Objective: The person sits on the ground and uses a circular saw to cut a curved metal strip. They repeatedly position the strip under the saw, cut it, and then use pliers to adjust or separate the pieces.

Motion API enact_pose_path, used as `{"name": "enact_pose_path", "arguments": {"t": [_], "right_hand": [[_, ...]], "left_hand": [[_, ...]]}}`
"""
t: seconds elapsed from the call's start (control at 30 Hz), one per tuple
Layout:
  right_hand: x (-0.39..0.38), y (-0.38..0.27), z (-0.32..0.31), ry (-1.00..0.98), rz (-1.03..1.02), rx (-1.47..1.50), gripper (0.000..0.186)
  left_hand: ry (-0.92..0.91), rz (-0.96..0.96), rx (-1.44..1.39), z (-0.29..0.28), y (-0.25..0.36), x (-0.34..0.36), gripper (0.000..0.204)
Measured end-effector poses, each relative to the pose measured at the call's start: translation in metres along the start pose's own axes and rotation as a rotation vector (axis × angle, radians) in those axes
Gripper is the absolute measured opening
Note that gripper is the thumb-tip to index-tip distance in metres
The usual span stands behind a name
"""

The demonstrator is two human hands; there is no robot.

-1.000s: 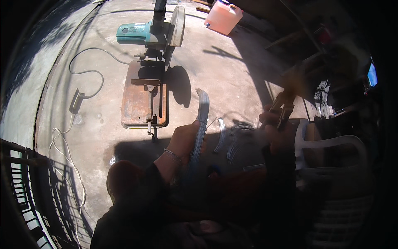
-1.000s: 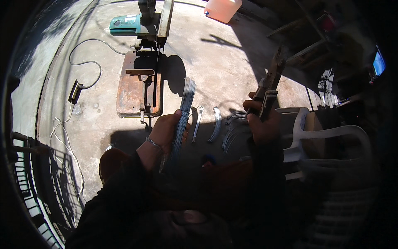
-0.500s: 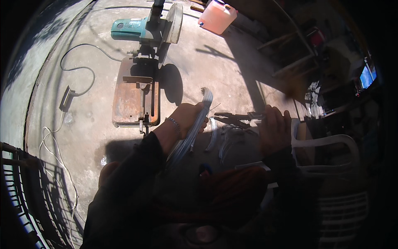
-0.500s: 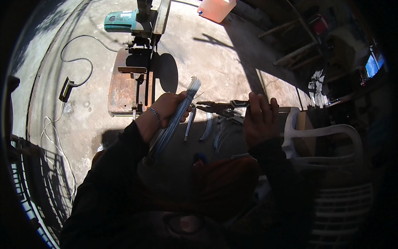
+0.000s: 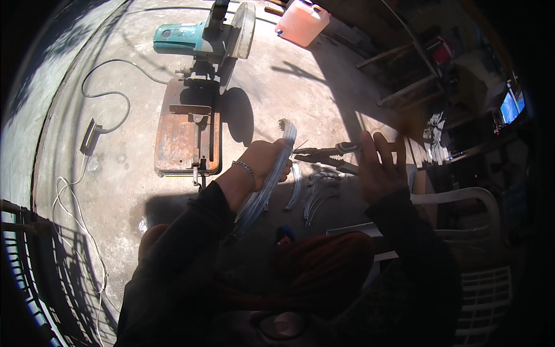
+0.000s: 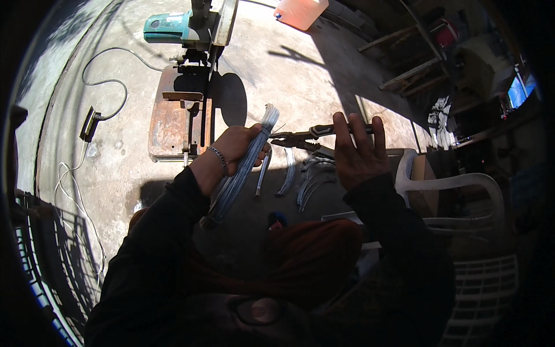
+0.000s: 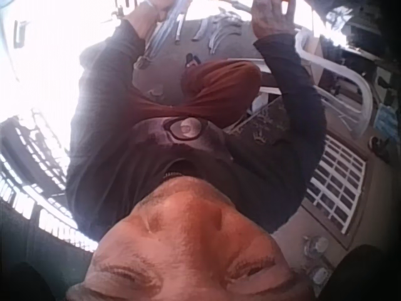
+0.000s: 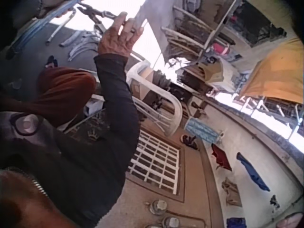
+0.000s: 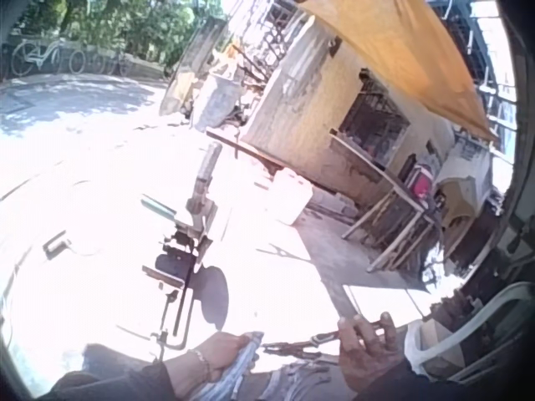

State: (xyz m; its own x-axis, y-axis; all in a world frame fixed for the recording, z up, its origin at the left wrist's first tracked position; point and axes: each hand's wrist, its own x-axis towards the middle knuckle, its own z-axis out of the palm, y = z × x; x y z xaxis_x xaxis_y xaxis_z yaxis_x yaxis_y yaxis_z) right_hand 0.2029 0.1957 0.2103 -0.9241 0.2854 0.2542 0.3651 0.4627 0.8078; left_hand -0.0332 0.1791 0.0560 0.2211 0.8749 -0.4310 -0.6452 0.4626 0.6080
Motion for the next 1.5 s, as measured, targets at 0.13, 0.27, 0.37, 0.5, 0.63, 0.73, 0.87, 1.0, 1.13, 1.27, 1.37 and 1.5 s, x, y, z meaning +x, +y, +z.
{"name": "enact_pose_path", "arguments": {"t": [0.13,0.27,0.37,0.5,0.63,0.73,0.87,1.0,1.13,1.27,1.37,1.5], "right_hand": [[0.001,0.001,0.002,0.015,0.014,-0.020,0.038],[0.000,0.001,0.001,0.002,0.040,-0.048,0.040],[0.001,0.001,0.002,0.001,0.028,-0.048,0.040],[0.010,0.002,-0.002,0.006,-0.031,-0.020,0.036],[0.011,0.002,-0.002,-0.013,-0.049,-0.033,0.028],[0.016,0.007,-0.002,-0.042,-0.111,-0.005,0.023],[0.027,0.013,-0.026,-0.219,-0.200,-0.014,0.022],[0.019,0.006,-0.037,-0.291,-0.127,0.047,0.021],[0.008,0.001,-0.046,-0.468,-0.165,0.004,0.015],[0.009,0.000,-0.068,-0.897,-0.100,0.326,0.015],[0.016,0.004,-0.062,-1.315,-0.057,0.629,0.015],[-0.018,0.006,-0.036,-1.599,0.287,1.340,0.016]], "left_hand": [[-0.001,0.002,-0.021,0.002,0.001,-0.001,0.035],[0.003,0.021,-0.028,0.004,0.002,-0.002,0.036],[-0.008,-0.016,0.001,0.003,0.004,0.000,0.034],[0.000,-0.022,0.006,0.005,0.005,0.000,0.033],[-0.024,-0.023,-0.007,0.006,0.000,0.003,0.033],[-0.008,-0.032,0.019,0.007,0.000,0.000,0.032],[0.037,-0.050,0.081,0.014,-0.003,-0.007,0.033],[0.045,-0.016,0.106,0.016,-0.011,-0.016,0.034],[0.066,0.023,0.137,0.017,-0.022,-0.023,0.036],[0.128,0.012,0.139,0.022,-0.030,-0.040,0.038],[0.054,0.052,0.163,0.016,-0.042,-0.048,0.038],[0.062,0.034,0.238,0.004,-0.057,-0.055,0.037]]}}
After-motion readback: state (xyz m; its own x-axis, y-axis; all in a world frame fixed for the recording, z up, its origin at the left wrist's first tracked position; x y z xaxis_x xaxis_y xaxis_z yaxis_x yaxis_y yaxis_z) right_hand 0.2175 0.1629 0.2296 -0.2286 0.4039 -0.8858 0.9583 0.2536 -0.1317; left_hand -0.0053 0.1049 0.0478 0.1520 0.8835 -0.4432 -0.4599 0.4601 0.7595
